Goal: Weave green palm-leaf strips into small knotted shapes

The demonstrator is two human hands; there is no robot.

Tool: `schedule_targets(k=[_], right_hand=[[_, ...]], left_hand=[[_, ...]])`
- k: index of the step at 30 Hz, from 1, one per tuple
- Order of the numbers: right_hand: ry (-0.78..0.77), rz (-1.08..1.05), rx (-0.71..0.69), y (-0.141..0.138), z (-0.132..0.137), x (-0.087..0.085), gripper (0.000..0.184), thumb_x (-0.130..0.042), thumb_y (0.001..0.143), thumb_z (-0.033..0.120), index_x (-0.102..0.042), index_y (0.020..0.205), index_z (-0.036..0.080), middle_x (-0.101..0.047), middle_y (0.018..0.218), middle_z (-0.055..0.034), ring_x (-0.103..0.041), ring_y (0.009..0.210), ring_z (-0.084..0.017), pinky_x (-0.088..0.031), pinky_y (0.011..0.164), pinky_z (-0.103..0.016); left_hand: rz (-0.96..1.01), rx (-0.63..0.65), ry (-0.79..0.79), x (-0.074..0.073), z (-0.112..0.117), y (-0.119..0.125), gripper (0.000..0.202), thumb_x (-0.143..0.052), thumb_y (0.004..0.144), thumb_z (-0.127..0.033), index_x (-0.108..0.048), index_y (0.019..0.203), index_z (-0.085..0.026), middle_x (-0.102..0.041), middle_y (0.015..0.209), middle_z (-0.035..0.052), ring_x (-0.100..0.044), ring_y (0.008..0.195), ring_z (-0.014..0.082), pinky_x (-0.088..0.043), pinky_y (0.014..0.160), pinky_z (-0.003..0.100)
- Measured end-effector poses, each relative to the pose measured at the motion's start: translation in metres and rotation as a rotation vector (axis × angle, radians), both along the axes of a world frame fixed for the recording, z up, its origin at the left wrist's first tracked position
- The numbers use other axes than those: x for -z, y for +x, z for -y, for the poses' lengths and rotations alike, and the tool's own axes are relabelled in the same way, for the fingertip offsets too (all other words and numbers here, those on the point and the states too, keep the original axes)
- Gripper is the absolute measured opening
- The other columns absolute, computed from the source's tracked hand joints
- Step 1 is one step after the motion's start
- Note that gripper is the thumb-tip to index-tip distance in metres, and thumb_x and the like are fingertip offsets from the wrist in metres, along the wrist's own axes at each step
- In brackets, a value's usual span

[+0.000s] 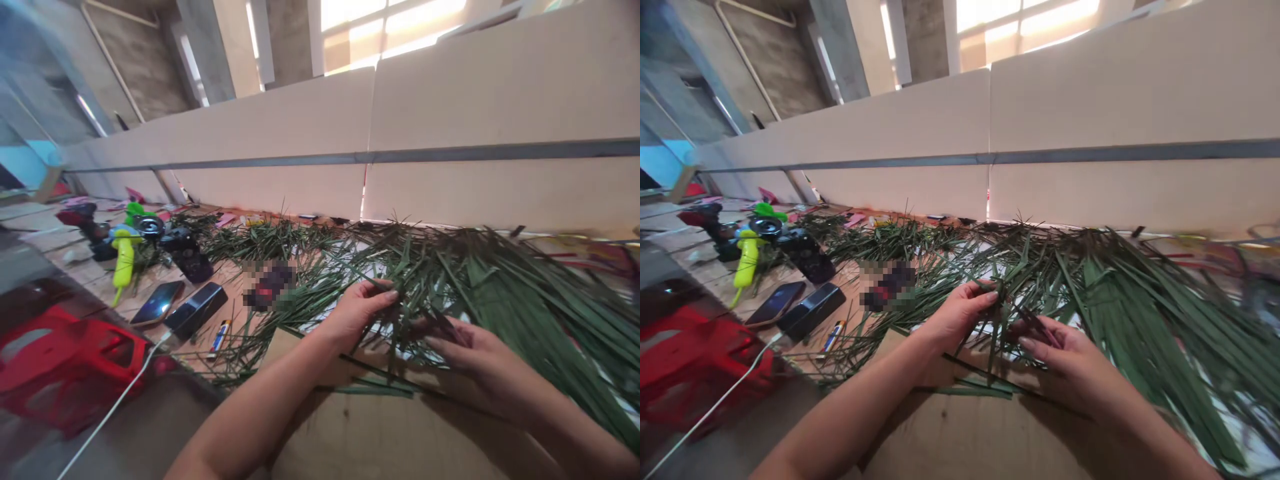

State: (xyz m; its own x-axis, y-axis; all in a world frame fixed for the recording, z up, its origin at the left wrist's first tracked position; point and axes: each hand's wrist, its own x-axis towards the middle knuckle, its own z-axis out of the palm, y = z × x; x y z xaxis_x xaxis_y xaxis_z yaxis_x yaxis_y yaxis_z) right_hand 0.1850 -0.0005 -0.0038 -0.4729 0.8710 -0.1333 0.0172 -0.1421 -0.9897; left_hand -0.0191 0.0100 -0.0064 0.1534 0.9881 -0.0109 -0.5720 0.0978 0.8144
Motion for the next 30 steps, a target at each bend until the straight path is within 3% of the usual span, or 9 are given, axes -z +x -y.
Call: schedule_targets(k=[3,7,15,20,30], right_hand=[[-0.060,-0.056,-0.026,-0.011,0.005,0.004,0.046,-0.089,0.065,0.053,-0.079,0.099,0.024,-0.078,0.106,-0.0097,-0.070,0.104,-0.032,-0.052,0.098,-0.046],[-0.102,-0.066,-0.017,-0.010,0.003,0.010,0.042,-0.089,0.067,0.051,-0.079,0.098,0.025,-0.078,0.098,-0.0078,-0.071,0.097,-0.028,-0.053,0.094,-0.041],[0.003,0.044,0.072,0.002,0.000,0.000,0.044,-0.088,0.063,0.054,-0.077,0.088,0.020,-0.073,0.084,-0.0065,-0.063,0.078,-0.022,-0.050,0.072,-0.033],[-0.007,0.050,0.103,0.006,0.001,-0.007,0.035,-0.087,0.063,0.044,-0.070,0.082,0.019,-0.060,0.068,0.0011,-0.049,0.060,-0.013,-0.039,0.058,-0.027],[0.027,0.051,0.068,0.011,-0.006,-0.013,0.024,-0.081,0.063,0.030,-0.066,0.077,0.018,-0.060,0.069,0.0018,-0.049,0.063,-0.013,-0.037,0.061,-0.026]], left_hand=[[0.000,-0.031,0.004,0.003,0.000,0.002,0.050,-0.097,0.055,-0.035,-0.072,0.093,-0.014,-0.073,0.085,0.0042,-0.065,0.075,0.0140,-0.048,0.079,0.031],[0.001,-0.020,-0.015,0.003,0.002,0.004,0.052,-0.097,0.053,-0.034,-0.071,0.093,-0.014,-0.073,0.085,0.0042,-0.066,0.076,0.0148,-0.049,0.080,0.032],[-0.022,-0.026,-0.022,-0.002,0.003,0.003,0.049,-0.097,0.053,-0.035,-0.072,0.090,-0.013,-0.073,0.084,0.0044,-0.067,0.073,0.0145,-0.052,0.081,0.032],[-0.044,-0.047,-0.009,-0.001,-0.002,-0.002,0.043,-0.094,0.060,-0.031,-0.072,0.092,-0.013,-0.074,0.085,0.0034,-0.069,0.072,0.0137,-0.054,0.080,0.029],[-0.050,-0.087,-0.061,-0.011,-0.004,-0.006,0.038,-0.094,0.061,-0.025,-0.072,0.091,-0.014,-0.076,0.087,0.0048,-0.070,0.078,0.0145,-0.056,0.081,0.028]])
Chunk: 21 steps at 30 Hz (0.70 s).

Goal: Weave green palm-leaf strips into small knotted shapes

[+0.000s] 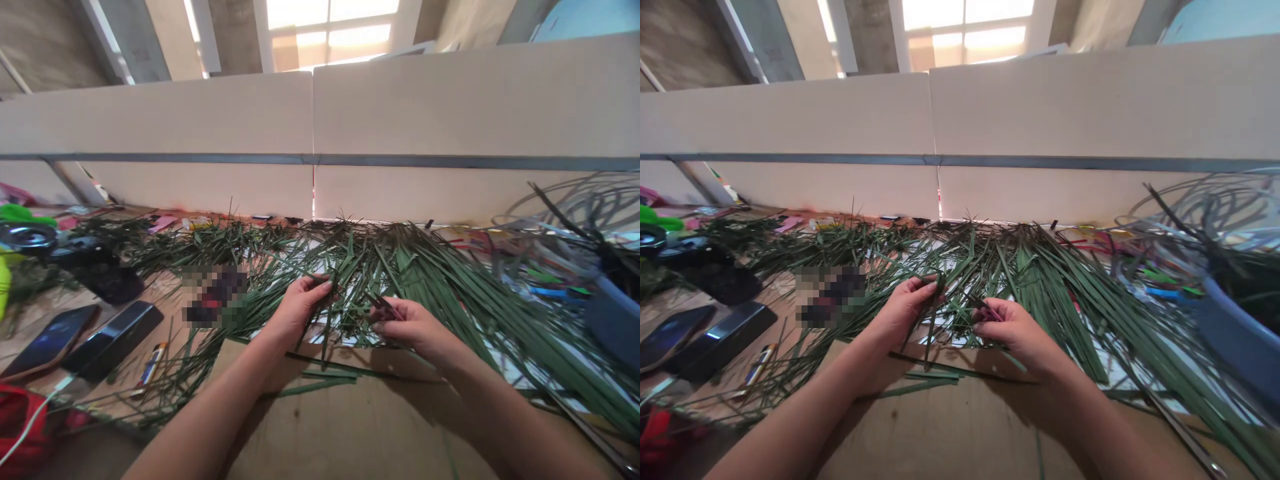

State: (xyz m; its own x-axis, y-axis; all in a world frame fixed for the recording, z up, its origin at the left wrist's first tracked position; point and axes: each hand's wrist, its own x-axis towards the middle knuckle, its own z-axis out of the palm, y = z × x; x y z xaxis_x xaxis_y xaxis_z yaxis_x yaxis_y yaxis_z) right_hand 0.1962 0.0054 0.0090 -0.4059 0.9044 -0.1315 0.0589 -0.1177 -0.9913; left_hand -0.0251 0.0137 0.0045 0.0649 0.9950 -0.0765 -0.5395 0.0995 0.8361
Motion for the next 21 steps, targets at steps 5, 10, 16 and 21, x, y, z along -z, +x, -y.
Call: schedule_targets(k=[5,10,16,21], right_hand=[[0.034,0.050,-0.065,0.002,-0.001,0.003,0.025,-0.081,0.064,0.034,-0.067,0.078,0.018,-0.065,0.075,-0.0009,-0.056,0.071,-0.017,-0.042,0.066,-0.028],[0.043,0.100,-0.076,0.000,-0.001,0.007,0.035,-0.081,0.070,0.049,-0.069,0.082,0.019,-0.069,0.083,-0.0048,-0.061,0.079,-0.023,-0.048,0.073,-0.033],[0.228,0.186,0.016,-0.006,0.003,0.010,0.038,-0.076,0.074,0.057,-0.068,0.080,0.021,-0.070,0.083,-0.0056,-0.063,0.081,-0.025,-0.051,0.073,-0.035],[0.381,0.408,0.099,-0.011,0.008,0.017,0.034,-0.070,0.075,0.057,-0.068,0.079,0.023,-0.070,0.075,-0.0043,-0.062,0.072,-0.025,-0.048,0.065,-0.035]], left_hand=[[-0.042,0.011,0.010,0.007,0.001,-0.001,0.043,-0.094,0.061,-0.029,-0.072,0.095,-0.014,-0.075,0.088,0.0040,-0.068,0.076,0.0142,-0.053,0.081,0.029],[-0.094,0.032,0.048,0.014,0.001,0.000,0.043,-0.093,0.062,-0.031,-0.073,0.096,-0.014,-0.073,0.089,0.0041,-0.066,0.078,0.0143,-0.050,0.081,0.029],[-0.025,0.013,-0.005,0.010,0.012,0.013,0.050,-0.098,0.050,-0.032,-0.072,0.088,-0.014,-0.071,0.080,0.0021,-0.065,0.074,0.0154,-0.051,0.084,0.034],[-0.074,0.008,0.016,0.011,0.018,0.020,0.050,-0.098,0.049,-0.035,-0.073,0.087,-0.015,-0.070,0.079,0.0018,-0.064,0.077,0.0161,-0.048,0.085,0.034]])
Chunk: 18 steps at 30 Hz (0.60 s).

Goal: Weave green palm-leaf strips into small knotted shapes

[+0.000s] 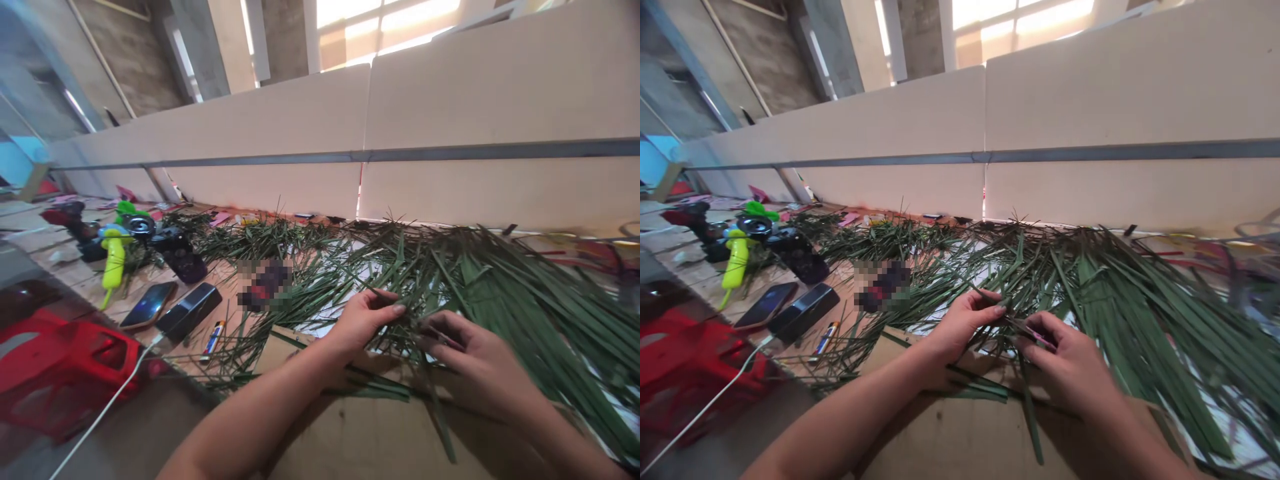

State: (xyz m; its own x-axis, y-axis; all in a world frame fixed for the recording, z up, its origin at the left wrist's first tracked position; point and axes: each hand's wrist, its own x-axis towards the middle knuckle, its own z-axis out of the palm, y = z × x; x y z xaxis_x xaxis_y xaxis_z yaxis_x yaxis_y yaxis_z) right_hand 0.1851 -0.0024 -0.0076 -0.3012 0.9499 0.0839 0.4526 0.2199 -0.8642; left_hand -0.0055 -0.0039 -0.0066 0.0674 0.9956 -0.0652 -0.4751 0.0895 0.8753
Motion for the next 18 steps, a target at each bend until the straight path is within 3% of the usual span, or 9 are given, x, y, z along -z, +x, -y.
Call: schedule_targets(k=[11,18], right_hand=[[0.175,0.204,0.058,0.0004,0.0019,0.0056,0.027,-0.062,0.078,0.050,-0.069,0.081,0.023,-0.073,0.077,-0.0059,-0.066,0.069,-0.026,-0.047,0.061,-0.034],[0.239,0.248,0.053,0.0010,0.0050,0.0082,0.021,-0.059,0.078,0.041,-0.071,0.083,0.025,-0.073,0.076,-0.0049,-0.066,0.067,-0.025,-0.045,0.060,-0.033]], left_hand=[[-0.022,-0.012,0.000,0.0028,0.0004,0.0070,0.055,-0.099,0.042,-0.042,-0.074,0.082,-0.015,-0.069,0.078,0.0020,-0.062,0.075,0.0156,-0.047,0.082,0.032],[-0.051,-0.012,-0.001,0.0032,0.0011,0.0074,0.049,-0.099,0.044,-0.037,-0.074,0.082,-0.016,-0.070,0.078,0.0025,-0.063,0.079,0.0179,-0.048,0.084,0.033]])
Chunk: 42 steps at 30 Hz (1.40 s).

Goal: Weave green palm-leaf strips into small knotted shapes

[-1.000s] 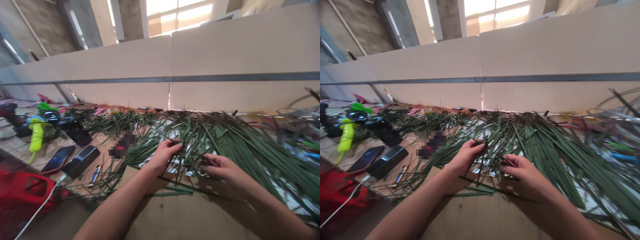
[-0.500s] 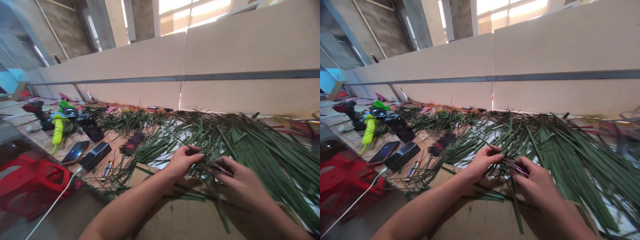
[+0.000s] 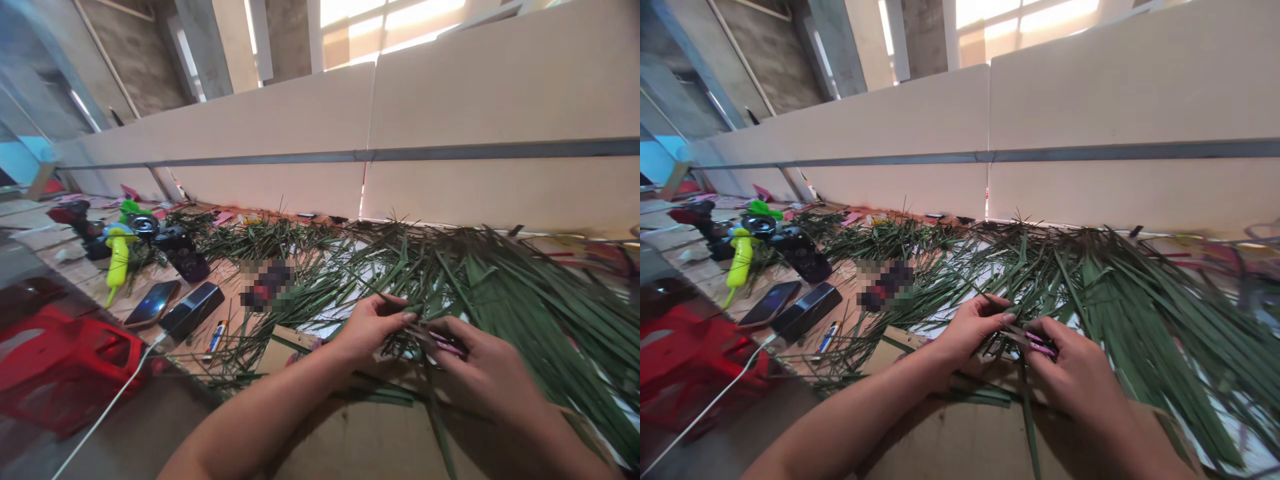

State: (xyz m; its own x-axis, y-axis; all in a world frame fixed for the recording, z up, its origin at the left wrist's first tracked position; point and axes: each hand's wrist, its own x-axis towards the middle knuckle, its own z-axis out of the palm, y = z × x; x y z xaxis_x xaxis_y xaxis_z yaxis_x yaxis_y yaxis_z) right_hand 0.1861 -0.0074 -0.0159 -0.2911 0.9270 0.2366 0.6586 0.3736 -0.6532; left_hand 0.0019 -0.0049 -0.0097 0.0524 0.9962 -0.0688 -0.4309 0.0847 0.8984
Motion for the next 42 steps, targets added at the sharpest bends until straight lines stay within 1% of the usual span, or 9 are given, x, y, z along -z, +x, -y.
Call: schedule_targets(k=[6,13,18,21,25,29,35,38,42], right_hand=[[0.034,0.024,0.042,-0.003,0.003,-0.002,0.022,-0.061,0.077,0.043,-0.070,0.085,0.025,-0.074,0.081,-0.0067,-0.067,0.072,-0.028,-0.045,0.063,-0.035],[0.044,0.002,0.044,-0.002,0.002,-0.002,0.014,-0.058,0.076,0.035,-0.068,0.080,0.026,-0.071,0.075,-0.0051,-0.063,0.068,-0.026,-0.041,0.062,-0.034],[-0.159,-0.243,-0.011,-0.005,-0.003,-0.007,0.023,-0.061,0.080,0.045,-0.065,0.073,0.023,-0.064,0.067,-0.0017,-0.056,0.065,-0.021,-0.039,0.061,-0.031],[-0.314,-0.479,-0.067,-0.007,-0.007,-0.007,0.031,-0.069,0.075,0.050,-0.061,0.068,0.021,-0.058,0.065,-0.0004,-0.051,0.065,-0.018,-0.039,0.063,-0.030],[-0.487,-0.714,-0.111,-0.008,-0.012,-0.001,0.034,-0.080,0.068,0.048,-0.061,0.070,0.020,-0.059,0.069,-0.0006,-0.052,0.068,-0.018,-0.041,0.069,-0.032],[-0.561,-0.811,-0.126,-0.009,-0.013,0.004,0.034,-0.084,0.065,0.045,-0.061,0.068,0.020,-0.060,0.068,0.0000,-0.054,0.069,-0.017,-0.042,0.070,-0.032],[-0.547,-0.782,-0.136,-0.008,-0.014,-0.002,0.037,-0.086,0.063,0.046,-0.062,0.069,0.019,-0.059,0.068,0.0004,-0.050,0.065,-0.015,-0.039,0.064,-0.030],[-0.446,-0.730,-0.125,-0.001,-0.016,-0.010,0.040,-0.082,0.068,0.054,-0.063,0.072,0.019,-0.056,0.067,0.0006,-0.046,0.063,-0.015,-0.035,0.061,-0.029],[-0.311,-0.735,-0.050,0.010,-0.019,-0.020,0.043,-0.075,0.076,0.061,-0.063,0.077,0.020,-0.054,0.069,0.0005,-0.045,0.064,-0.015,-0.033,0.058,-0.028]], left_hand=[[0.032,-0.004,-0.020,0.002,0.000,0.003,0.048,-0.099,0.045,-0.035,-0.074,0.081,-0.015,-0.069,0.076,0.0011,-0.062,0.075,0.0155,-0.047,0.082,0.032],[0.059,0.014,-0.028,0.004,-0.002,0.004,0.050,-0.099,0.044,-0.035,-0.074,0.081,-0.015,-0.071,0.077,0.0015,-0.062,0.075,0.0153,-0.046,0.082,0.031],[0.077,0.030,-0.029,0.003,-0.004,0.001,0.049,-0.099,0.046,-0.034,-0.075,0.084,-0.014,-0.073,0.079,0.0024,-0.064,0.075,0.0150,-0.047,0.082,0.030],[0.075,0.038,-0.023,0.003,-0.006,-0.001,0.048,-0.098,0.050,-0.033,-0.075,0.087,-0.014,-0.075,0.081,0.0029,-0.065,0.076,0.0151,-0.048,0.082,0.030],[0.088,0.054,-0.038,0.003,-0.005,-0.002,0.049,-0.098,0.051,-0.033,-0.074,0.090,-0.014,-0.075,0.082,0.0028,-0.067,0.075,0.0148,-0.050,0.080,0.029],[0.067,0.083,-0.056,-0.002,-0.002,-0.003,0.046,-0.096,0.057,-0.031,-0.073,0.093,-0.014,-0.076,0.084,0.0035,-0.068,0.077,0.0158,-0.052,0.081,0.030],[-0.002,0.159,-0.050,-0.004,-0.004,-0.008,0.042,-0.092,0.063,-0.031,-0.073,0.097,-0.014,-0.076,0.089,0.0058,-0.068,0.081,0.0173,-0.051,0.084,0.031],[-0.078,0.245,-0.031,0.000,-0.009,-0.014,0.040,-0.089,0.068,-0.033,-0.074,0.099,-0.014,-0.076,0.092,0.0066,-0.067,0.083,0.0171,-0.050,0.085,0.031],[-0.198,0.397,0.010,0.001,-0.012,-0.022,0.036,-0.083,0.076,-0.035,-0.075,0.104,-0.015,-0.075,0.099,0.0078,-0.066,0.087,0.0173,-0.048,0.086,0.030]])
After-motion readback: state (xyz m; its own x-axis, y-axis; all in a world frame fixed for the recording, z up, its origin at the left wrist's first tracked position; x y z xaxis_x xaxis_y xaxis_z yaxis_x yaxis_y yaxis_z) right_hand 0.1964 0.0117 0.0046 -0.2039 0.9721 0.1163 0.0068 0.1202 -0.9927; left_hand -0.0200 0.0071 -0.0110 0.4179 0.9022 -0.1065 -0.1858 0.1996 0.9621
